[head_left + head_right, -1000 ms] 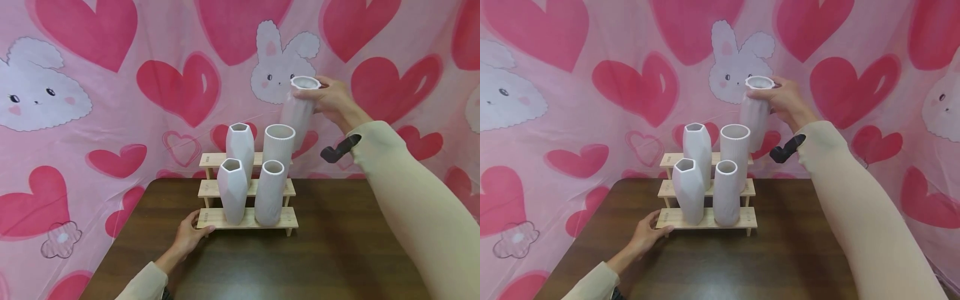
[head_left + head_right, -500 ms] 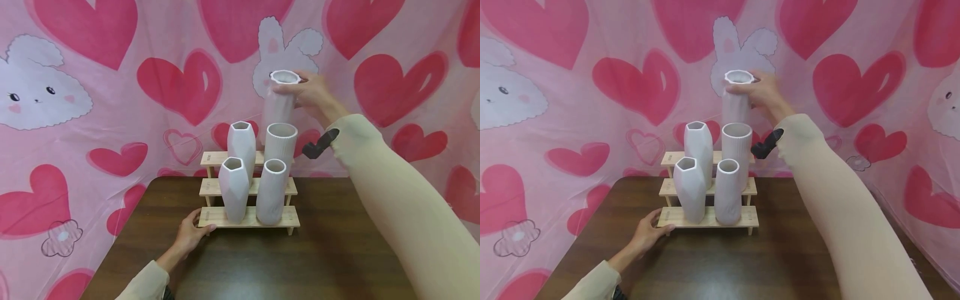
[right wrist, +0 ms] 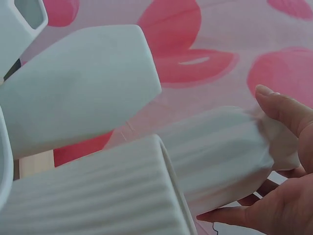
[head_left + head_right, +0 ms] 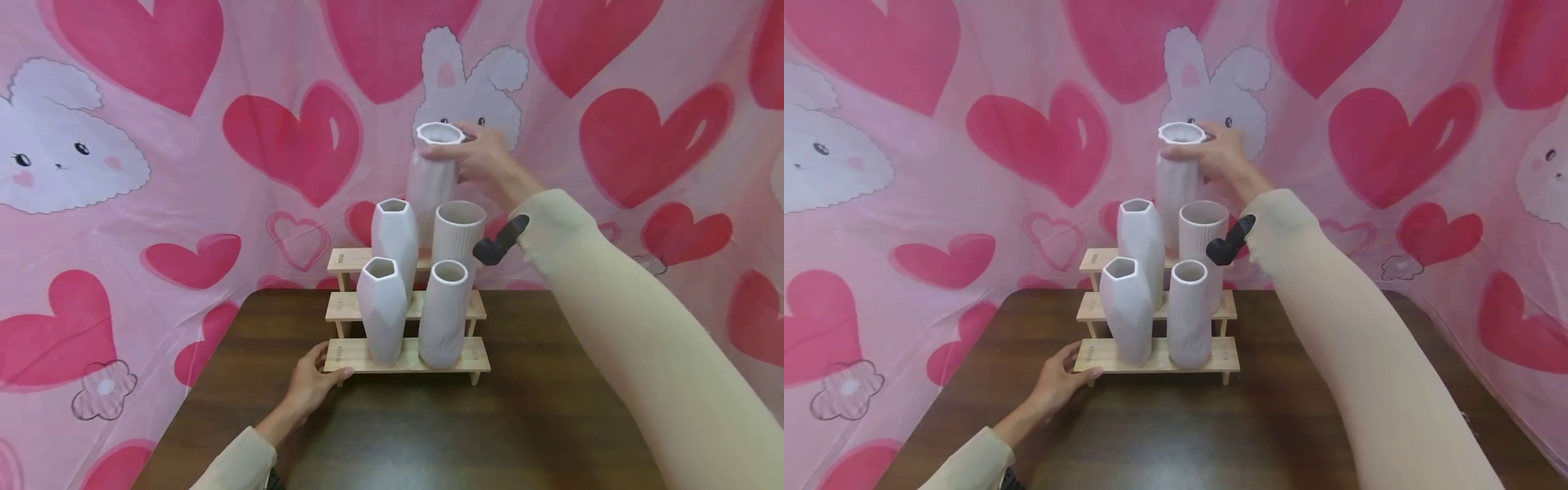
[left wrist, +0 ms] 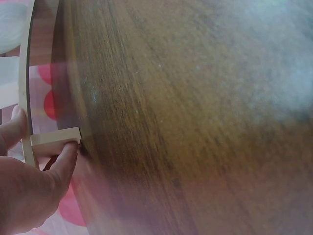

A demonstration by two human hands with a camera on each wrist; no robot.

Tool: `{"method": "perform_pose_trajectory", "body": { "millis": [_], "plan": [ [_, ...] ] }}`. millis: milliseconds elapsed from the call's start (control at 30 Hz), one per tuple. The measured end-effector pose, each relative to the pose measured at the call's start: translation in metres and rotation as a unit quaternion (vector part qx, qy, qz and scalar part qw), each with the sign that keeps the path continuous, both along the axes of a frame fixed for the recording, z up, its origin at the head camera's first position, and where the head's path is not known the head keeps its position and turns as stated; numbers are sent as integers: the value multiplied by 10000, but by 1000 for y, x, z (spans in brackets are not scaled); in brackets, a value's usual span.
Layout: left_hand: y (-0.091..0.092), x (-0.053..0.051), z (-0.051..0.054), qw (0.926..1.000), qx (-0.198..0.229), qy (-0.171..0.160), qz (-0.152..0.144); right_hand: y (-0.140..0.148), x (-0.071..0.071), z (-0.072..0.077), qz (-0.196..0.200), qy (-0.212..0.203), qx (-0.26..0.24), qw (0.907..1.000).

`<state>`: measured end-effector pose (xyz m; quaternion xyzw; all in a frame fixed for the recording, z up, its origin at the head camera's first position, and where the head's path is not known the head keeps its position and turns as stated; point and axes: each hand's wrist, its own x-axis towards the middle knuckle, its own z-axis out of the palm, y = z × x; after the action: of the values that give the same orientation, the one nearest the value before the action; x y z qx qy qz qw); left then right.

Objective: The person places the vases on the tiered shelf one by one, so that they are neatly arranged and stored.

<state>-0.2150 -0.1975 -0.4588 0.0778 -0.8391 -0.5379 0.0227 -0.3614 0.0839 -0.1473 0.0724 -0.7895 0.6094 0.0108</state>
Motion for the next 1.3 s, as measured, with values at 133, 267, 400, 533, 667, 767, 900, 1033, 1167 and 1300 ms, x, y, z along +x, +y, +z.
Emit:
{"method": "perform_pose_trajectory", "body": {
  "millis": [133, 267, 400, 533, 667, 767, 900, 1033, 1167, 1300],
  "plan": [
    [0, 1, 1, 10000, -51, 19, -1, -6, 0, -1, -81, -113, 206, 9997],
    [1, 1, 2, 10000, -80, 7, 1, -10, -2, -4, 98, -228, -45, 9997],
    [2, 2, 2, 9999, -96, 39, 31, -13, -3, -6, 165, -463, 23, 9988],
    [3, 3, 3, 10000, -65, 60, 37, -17, -3, -9, 201, -501, 110, 9985],
    [3, 4, 2, 10000, -56, 68, 36, -20, -7, -11, 255, -450, 35, 9987],
    [4, 5, 1, 10000, -44, 75, 17, -21, -9, -13, 286, -483, 70, 9984],
    [4, 6, 0, 10000, -22, 70, 13, -19, -12, -15, 445, -484, 321, 9973],
    [4, 7, 1, 10000, -33, 70, 24, -16, -14, -15, 740, -431, 574, 9947],
    [4, 7, 1, 10000, -37, 64, 21, -15, -16, -14, 943, -503, 441, 9933],
    [4, 6, 1, 10000, -24, 90, 20, -15, -19, -13, 969, -514, 483, 9928]
  ]
}}
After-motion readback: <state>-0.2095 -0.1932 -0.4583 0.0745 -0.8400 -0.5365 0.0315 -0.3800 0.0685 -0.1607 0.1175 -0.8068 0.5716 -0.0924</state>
